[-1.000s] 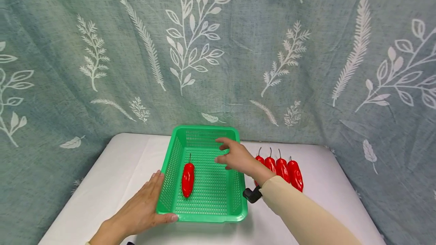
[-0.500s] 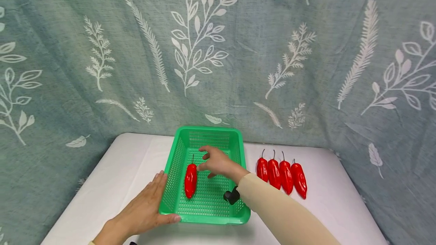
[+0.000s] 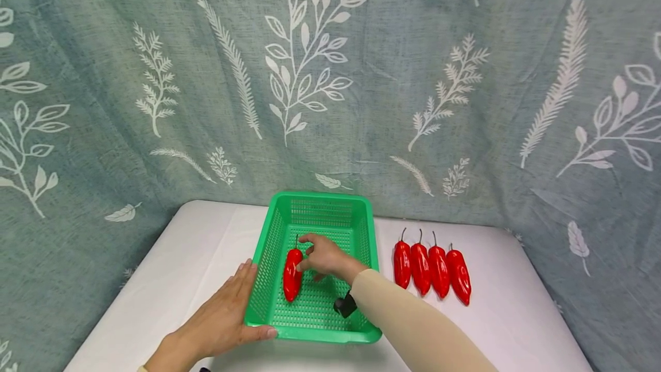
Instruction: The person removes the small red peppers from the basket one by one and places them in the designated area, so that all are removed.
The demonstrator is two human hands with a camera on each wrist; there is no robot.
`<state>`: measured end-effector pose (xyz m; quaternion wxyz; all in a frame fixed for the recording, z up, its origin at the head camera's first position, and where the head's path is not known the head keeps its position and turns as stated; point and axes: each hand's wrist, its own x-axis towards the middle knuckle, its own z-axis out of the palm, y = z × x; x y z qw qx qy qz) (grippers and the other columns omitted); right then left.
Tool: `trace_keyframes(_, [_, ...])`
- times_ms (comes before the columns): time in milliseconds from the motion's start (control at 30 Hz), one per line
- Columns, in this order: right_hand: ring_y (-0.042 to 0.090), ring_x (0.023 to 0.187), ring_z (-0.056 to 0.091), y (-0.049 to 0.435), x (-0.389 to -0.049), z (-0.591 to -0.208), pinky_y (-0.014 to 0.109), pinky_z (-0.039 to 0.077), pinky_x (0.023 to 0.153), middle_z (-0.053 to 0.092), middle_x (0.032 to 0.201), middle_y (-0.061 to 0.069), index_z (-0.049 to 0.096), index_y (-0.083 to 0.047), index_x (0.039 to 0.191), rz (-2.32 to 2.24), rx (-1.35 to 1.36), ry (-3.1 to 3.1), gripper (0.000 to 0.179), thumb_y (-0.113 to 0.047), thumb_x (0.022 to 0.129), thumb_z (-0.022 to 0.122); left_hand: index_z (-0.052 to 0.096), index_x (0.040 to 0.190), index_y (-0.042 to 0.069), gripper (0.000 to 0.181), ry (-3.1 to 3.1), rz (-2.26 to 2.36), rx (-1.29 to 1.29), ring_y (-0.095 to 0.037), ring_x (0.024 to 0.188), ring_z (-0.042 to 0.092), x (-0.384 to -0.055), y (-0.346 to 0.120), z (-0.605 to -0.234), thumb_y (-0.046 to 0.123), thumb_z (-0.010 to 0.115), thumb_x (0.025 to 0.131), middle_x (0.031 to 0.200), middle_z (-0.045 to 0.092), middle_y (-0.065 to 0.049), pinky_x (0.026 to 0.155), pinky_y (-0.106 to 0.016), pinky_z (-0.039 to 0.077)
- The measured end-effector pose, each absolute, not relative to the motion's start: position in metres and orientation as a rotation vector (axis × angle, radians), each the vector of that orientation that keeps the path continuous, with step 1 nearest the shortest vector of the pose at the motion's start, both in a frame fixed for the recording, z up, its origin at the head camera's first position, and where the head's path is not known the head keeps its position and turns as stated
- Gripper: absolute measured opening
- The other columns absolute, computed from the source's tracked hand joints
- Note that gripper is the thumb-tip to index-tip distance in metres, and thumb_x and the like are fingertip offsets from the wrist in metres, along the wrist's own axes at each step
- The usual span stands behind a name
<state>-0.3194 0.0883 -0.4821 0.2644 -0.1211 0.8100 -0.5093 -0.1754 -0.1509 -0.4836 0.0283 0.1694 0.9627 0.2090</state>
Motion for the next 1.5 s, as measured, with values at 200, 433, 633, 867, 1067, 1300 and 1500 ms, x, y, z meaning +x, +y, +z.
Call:
trace_keyframes(200, [0.030,0.100,0.070,0.086,-0.318,-0.492,0.052,0.066,0.070,0.059,0.136,0.029,0.049,-0.004,0.154,-1.353,-0.317,2.204,0.076,0.000,0.086,0.083,0.019,0.165,-0.006,0.135,2.984,0.628,0.536,-0.038,0.162,0.020,-0.176,-0.151,-0.484,0.093,0.055,0.080,0.175,0.017,-0.022,0.129,-0.054,0.028])
trace_keyframes(433, [0.025,0.090,0.070,0.077,-0.313,-0.498,0.051,0.065,0.072,0.067,0.121,0.023,0.043,-0.004,0.156,-1.325,-0.359,2.208,0.083,-0.001,0.084,0.084,0.019,0.166,-0.006,0.135,2.981,0.648,0.533,-0.038,0.162,0.021,-0.175,-0.151,-0.484,0.093,0.055,0.080,0.175,0.016,-0.023,0.128,-0.055,0.028])
trace_keyframes(633, [0.023,0.090,0.067,0.067,-0.311,-0.503,0.040,0.061,0.070,0.070,0.115,0.018,0.039,-0.006,0.160,-1.197,-0.428,2.366,0.089,-0.007,0.084,0.086,0.019,0.166,-0.006,0.135,2.977,0.652,0.529,-0.038,0.162,0.021,-0.175,-0.151,-0.484,0.092,0.057,0.080,0.175,0.017,-0.023,0.128,-0.055,0.029])
trace_keyframes(867, [0.025,0.088,0.069,0.058,-0.311,-0.506,0.040,0.064,0.068,0.068,0.110,0.018,0.035,-0.007,0.162,-1.233,-0.422,2.336,0.092,-0.002,0.084,0.084,0.020,0.166,-0.005,0.135,2.982,0.646,0.524,-0.038,0.162,0.021,-0.175,-0.151,-0.485,0.093,0.055,0.080,0.175,0.018,-0.022,0.128,-0.055,0.029])
trace_keyframes(1067, [0.023,0.082,0.068,0.057,-0.312,-0.509,0.040,0.063,0.065,0.066,0.101,0.014,0.042,-0.011,0.159,-1.238,-0.447,2.323,0.087,-0.002,0.082,0.082,0.019,0.166,-0.005,0.135,2.973,0.666,0.522,-0.038,0.162,0.021,-0.175,-0.151,-0.485,0.092,0.057,0.080,0.175,0.017,-0.023,0.128,-0.055,0.029])
trace_keyframes(1300, [0.024,0.086,0.069,0.058,-0.315,-0.509,0.042,0.064,0.069,0.067,0.108,0.014,0.052,-0.015,0.150,-1.294,-0.475,2.278,0.071,-0.004,0.086,0.081,0.018,0.166,-0.005,0.134,2.962,0.669,0.522,-0.038,0.162,0.020,-0.175,-0.151,-0.485,0.092,0.055,0.081,0.175,0.015,-0.023,0.128,-0.054,0.028])
trace_keyframes(1500, [0.023,0.082,0.070,0.058,-0.316,-0.505,0.037,0.064,0.065,0.066,0.105,0.015,0.055,-0.017,0.148,-1.339,-0.462,2.326,0.068,-0.008,0.086,0.083,0.018,0.166,-0.004,0.134,2.967,0.666,0.518,-0.037,0.163,0.020,-0.176,-0.151,-0.486,0.093,0.054,0.081,0.175,0.016,-0.021,0.129,-0.053,0.028])
